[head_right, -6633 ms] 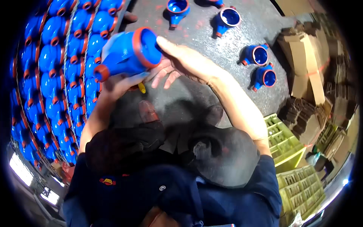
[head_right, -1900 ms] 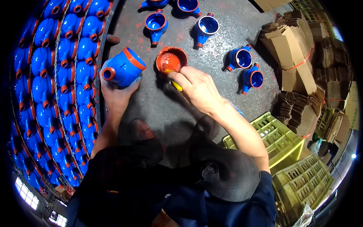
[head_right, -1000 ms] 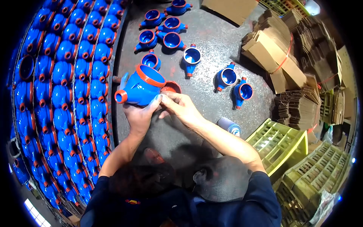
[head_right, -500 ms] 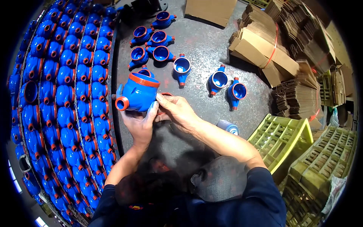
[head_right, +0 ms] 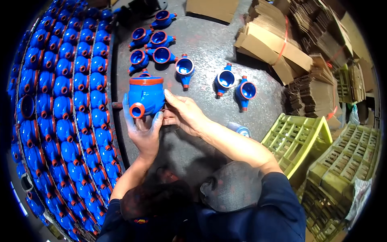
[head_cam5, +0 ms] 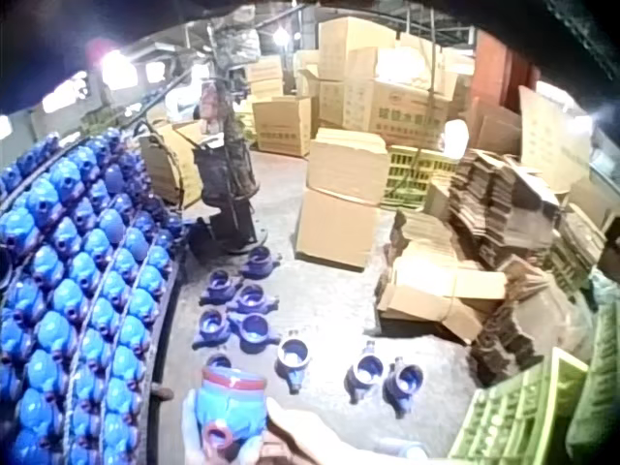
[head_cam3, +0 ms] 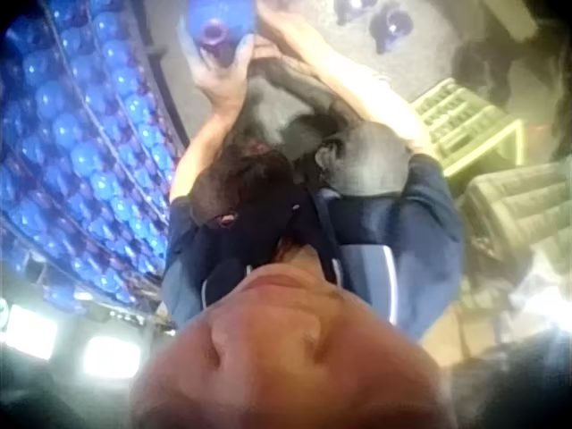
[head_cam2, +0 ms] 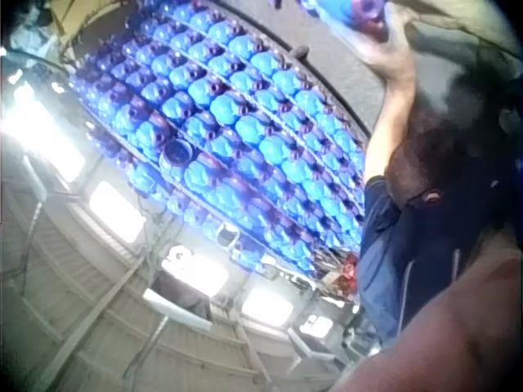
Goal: The person paints blue plastic parts by dipping a brush into a red container and applying the paint to the interior of the objects, then sprays them with a canister while holding them by hand.
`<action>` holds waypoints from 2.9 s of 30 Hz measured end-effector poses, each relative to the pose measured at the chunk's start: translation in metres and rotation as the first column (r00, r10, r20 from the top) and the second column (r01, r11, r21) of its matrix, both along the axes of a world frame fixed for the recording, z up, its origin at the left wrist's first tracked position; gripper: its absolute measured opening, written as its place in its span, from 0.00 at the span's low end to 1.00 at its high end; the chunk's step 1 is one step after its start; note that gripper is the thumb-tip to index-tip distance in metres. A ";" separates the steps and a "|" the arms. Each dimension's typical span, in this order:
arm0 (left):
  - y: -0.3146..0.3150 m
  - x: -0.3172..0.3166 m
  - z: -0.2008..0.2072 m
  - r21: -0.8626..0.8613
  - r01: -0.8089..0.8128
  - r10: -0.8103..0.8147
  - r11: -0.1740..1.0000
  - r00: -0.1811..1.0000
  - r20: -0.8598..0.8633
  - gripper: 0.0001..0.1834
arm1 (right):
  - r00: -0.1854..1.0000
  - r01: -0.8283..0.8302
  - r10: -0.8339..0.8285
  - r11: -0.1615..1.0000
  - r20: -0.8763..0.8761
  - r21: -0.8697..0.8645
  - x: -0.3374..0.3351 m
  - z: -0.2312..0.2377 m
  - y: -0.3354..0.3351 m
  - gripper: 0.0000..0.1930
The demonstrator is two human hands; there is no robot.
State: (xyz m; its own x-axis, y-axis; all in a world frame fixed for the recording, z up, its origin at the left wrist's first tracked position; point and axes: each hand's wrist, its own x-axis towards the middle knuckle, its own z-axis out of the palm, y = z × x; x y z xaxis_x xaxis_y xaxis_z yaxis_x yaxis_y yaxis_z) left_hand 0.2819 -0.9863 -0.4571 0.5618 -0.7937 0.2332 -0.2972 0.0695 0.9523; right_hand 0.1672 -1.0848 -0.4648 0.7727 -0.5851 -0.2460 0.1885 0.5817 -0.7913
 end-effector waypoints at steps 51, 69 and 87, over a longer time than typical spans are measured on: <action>-0.196 0.077 -0.154 0.557 0.623 0.133 0.549 0.593 -0.794 0.22 | 0.409 -0.576 -0.747 0.234 -0.524 -0.783 -0.124 -0.066 -0.112 0.35; -0.159 0.078 -0.108 0.421 0.698 0.077 0.579 0.467 -0.881 0.23 | 0.775 -0.084 -0.576 0.311 -0.258 -0.947 -0.074 -0.027 -0.088 0.22; 0.005 0.063 -0.013 0.161 0.393 -0.265 0.905 0.818 -0.511 0.36 | 0.970 0.060 -0.085 0.991 -0.228 -0.116 0.007 -0.003 -0.010 0.38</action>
